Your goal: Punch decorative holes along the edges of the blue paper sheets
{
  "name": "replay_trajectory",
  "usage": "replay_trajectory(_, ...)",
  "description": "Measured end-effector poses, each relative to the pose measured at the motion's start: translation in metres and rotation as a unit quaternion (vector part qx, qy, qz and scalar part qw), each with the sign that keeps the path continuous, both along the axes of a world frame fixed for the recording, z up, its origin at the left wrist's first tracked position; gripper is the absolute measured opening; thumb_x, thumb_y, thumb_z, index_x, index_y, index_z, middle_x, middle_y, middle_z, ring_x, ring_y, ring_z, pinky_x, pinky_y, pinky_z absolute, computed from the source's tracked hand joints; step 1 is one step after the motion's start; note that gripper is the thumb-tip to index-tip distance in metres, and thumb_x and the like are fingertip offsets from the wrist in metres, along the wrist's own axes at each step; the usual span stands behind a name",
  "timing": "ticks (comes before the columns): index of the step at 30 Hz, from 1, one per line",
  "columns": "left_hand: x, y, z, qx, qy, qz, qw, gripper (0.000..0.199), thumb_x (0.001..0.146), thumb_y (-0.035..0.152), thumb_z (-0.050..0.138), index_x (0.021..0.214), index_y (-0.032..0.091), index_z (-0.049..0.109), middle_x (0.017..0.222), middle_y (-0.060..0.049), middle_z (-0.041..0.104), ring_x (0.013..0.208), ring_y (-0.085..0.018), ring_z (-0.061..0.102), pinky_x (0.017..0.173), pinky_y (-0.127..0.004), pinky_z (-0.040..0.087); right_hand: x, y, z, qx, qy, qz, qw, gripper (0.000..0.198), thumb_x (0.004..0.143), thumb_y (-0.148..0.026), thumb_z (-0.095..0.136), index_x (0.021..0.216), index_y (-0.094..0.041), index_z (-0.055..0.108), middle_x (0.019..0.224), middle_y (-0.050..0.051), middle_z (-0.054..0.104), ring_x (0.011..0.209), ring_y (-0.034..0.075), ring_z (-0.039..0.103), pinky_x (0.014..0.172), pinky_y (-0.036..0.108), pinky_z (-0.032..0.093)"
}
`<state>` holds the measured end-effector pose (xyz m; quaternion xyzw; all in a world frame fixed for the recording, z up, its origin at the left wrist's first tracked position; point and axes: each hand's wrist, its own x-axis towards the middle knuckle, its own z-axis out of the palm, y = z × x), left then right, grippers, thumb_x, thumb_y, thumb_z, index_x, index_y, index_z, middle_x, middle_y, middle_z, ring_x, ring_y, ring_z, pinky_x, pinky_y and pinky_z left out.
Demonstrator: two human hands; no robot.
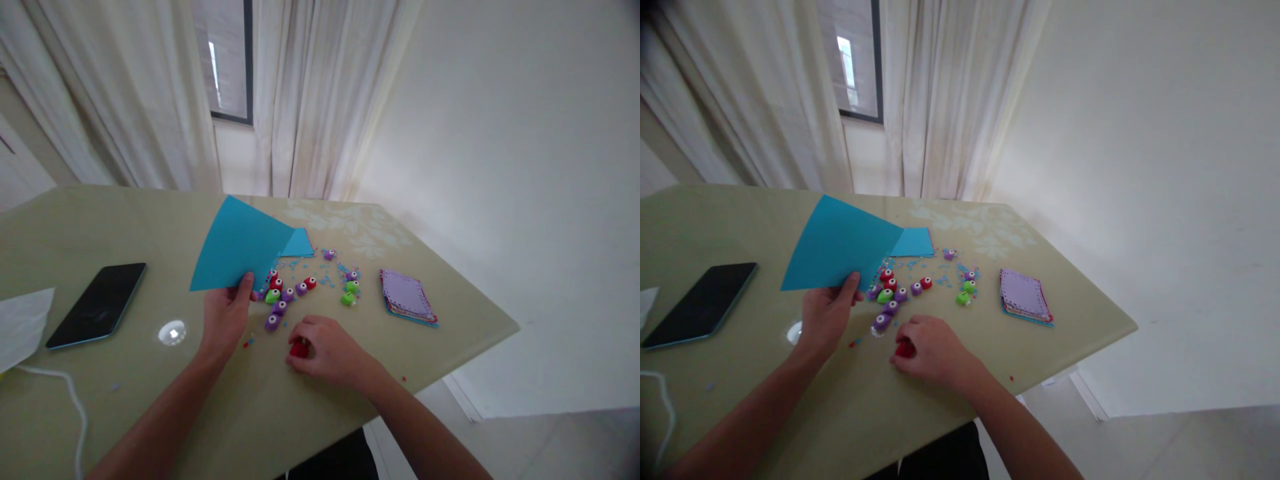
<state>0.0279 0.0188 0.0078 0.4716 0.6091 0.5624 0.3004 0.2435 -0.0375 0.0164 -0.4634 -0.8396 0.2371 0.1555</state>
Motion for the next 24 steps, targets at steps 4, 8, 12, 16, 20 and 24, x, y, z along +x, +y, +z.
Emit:
replay_trajectory(4,0.000,-0.001,-0.004,-0.005,0.010,-0.015,1.000,0.042,0.088,0.053,0.065,0.058,0.024,0.062,0.056,-0.003,0.066,0.055,-0.020,0.059,0.057,-0.033,0.044,-0.009,0.024,0.007,-0.017,0.140,-0.042,0.989,0.020,0.081,-0.021,0.077,0.101,-0.020,0.079,0.079,0.000,0.074,0.067,0.015,0.065,0.067,0.027,0.049)
replay_trajectory(8,-0.001,0.000,-0.008,-0.009,-0.006,-0.022,1.000,0.040,0.088,0.055,0.066,0.063,0.023,0.063,0.059,-0.003,0.067,0.055,-0.019,0.060,0.057,-0.031,0.045,-0.013,0.066,0.012,-0.105,0.316,-0.077,0.940,0.021,0.081,-0.037,0.077,0.094,-0.020,0.079,0.079,0.002,0.076,0.067,0.017,0.067,0.065,0.029,0.053)
replay_trajectory(12,-0.001,0.000,-0.006,-0.013,-0.008,-0.023,1.000,0.040,0.087,0.057,0.066,0.065,0.023,0.063,0.058,-0.002,0.066,0.054,-0.019,0.057,0.054,-0.030,0.044,-0.017,0.101,0.008,-0.160,0.521,-0.152,0.824,0.025,0.075,-0.034,0.074,0.096,-0.021,0.079,0.090,0.004,0.080,0.079,0.018,0.072,0.072,0.028,0.057)
replay_trajectory(16,0.001,-0.003,-0.003,-0.022,-0.027,-0.022,0.999,0.039,0.085,0.057,0.067,0.065,0.024,0.062,0.058,-0.001,0.065,0.053,-0.018,0.057,0.053,-0.030,0.043,-0.016,0.112,-0.005,-0.210,0.641,-0.196,0.712,0.023,0.069,-0.034,0.076,0.087,-0.021,0.078,0.097,0.005,0.081,0.091,0.019,0.074,0.081,0.028,0.061)
replay_trajectory(20,0.001,-0.006,-0.005,-0.034,-0.024,-0.028,0.999,0.039,0.085,0.056,0.068,0.063,0.024,0.063,0.057,-0.001,0.065,0.054,-0.018,0.056,0.053,-0.031,0.042,-0.009,0.108,-0.016,-0.254,0.675,-0.211,0.660,0.016,0.070,-0.031,0.079,0.082,-0.021,0.076,0.097,0.004,0.082,0.090,0.018,0.075,0.083,0.028,0.064)
replay_trajectory(24,0.001,-0.008,-0.007,-0.048,-0.008,-0.040,0.998,0.044,0.086,0.058,0.067,0.059,0.024,0.063,0.056,-0.002,0.064,0.054,-0.018,0.056,0.055,-0.031,0.043,-0.008,0.104,-0.015,-0.301,0.706,-0.217,0.603,0.012,0.069,-0.027,0.081,0.077,-0.021,0.075,0.095,0.003,0.082,0.087,0.015,0.076,0.082,0.022,0.064)
